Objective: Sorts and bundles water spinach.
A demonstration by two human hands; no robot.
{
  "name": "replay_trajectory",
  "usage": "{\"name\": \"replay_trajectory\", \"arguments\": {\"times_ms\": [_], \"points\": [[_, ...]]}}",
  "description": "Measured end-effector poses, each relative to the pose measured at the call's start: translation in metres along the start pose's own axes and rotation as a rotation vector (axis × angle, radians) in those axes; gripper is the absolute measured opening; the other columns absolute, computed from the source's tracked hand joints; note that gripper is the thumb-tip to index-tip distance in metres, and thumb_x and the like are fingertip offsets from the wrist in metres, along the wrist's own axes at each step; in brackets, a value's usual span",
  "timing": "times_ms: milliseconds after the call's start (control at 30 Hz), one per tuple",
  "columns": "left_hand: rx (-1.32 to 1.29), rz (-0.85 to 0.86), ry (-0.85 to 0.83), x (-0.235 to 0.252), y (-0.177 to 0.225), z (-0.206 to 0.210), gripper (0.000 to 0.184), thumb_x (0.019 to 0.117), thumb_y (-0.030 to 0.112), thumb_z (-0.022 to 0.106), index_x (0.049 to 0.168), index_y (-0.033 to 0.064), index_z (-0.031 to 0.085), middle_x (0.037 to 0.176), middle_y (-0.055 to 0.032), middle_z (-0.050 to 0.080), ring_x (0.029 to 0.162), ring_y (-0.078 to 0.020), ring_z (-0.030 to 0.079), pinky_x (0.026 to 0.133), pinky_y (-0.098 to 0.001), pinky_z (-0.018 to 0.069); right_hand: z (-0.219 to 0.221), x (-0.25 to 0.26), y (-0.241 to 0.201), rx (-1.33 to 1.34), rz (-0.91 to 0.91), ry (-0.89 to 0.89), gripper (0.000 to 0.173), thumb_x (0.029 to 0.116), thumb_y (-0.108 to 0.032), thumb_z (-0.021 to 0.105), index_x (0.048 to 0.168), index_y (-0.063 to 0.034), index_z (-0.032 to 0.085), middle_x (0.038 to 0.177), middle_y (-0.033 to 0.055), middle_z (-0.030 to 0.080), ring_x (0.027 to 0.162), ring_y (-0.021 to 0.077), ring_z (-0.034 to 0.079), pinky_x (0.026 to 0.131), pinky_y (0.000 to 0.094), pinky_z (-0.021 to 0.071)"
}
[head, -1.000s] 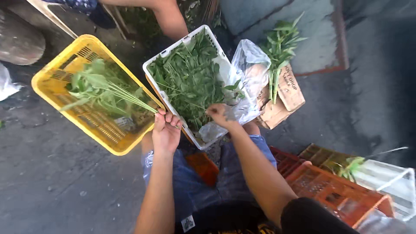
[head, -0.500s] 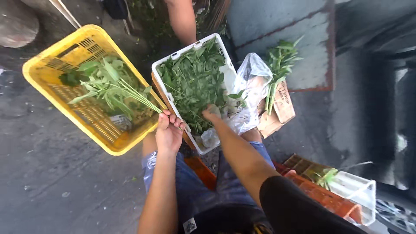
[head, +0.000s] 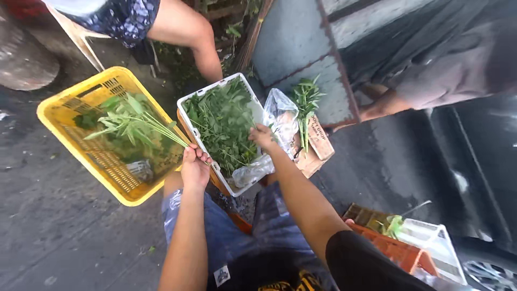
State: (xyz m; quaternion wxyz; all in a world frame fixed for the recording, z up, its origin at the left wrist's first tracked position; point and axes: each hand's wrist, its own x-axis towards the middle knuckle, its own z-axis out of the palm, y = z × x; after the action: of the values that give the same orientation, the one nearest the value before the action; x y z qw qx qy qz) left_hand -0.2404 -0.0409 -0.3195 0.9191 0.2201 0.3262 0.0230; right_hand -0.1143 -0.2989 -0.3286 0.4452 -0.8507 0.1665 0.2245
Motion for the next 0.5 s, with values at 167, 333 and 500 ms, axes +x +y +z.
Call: {"name": "replay_trajectory", "arguments": {"times_ms": [167,333,500], "points": [[0.065,-0.01,0.005,-0.008,-0.012,0.001,0.03,0.1137,0.031,0.029,0.107,0.0163,0.054,0.069,0.0024,0.05,0.055,-0.0122,0.052,0.055,-0.0296,0.0519,-0.01,-0.029,-0.02,0.349,0.079,-0.002,0.037,0.1096,-0.041,0.045,0.133,-0.0154,0.057,0.088,0.0025,0.061,0.053,0.0089,0.043,0.046,0.025,0.0388],[0.159,-0.009,-0.013,-0.021,-0.026,0.006,0.031,0.1137,0.033,0.029,0.108,0.0168,0.054,0.068,0.0027,0.049,0.055,-0.012,0.051,0.056,-0.0294,0.0507,-0.014,-0.042,0.006,-0.018,0.129,-0.057,0.037,0.1097,-0.026,0.048,0.135,-0.0029,0.062,0.125,0.0218,0.067,0.107,0.0334,0.069,0.094,0.0531,0.056],[0.241,-0.013,-0.018,-0.032,-0.036,0.0,0.027,0.1133,0.032,0.033,0.111,0.0176,0.055,0.07,0.0028,0.05,0.056,-0.0117,0.051,0.056,-0.0291,0.0507,-0.028,-0.056,0.015,-0.172,0.046,0.027,0.037,0.1107,-0.026,0.045,0.132,-0.0005,0.062,0.131,0.0224,0.065,0.117,0.0337,0.066,0.101,0.0532,0.0532]]}}
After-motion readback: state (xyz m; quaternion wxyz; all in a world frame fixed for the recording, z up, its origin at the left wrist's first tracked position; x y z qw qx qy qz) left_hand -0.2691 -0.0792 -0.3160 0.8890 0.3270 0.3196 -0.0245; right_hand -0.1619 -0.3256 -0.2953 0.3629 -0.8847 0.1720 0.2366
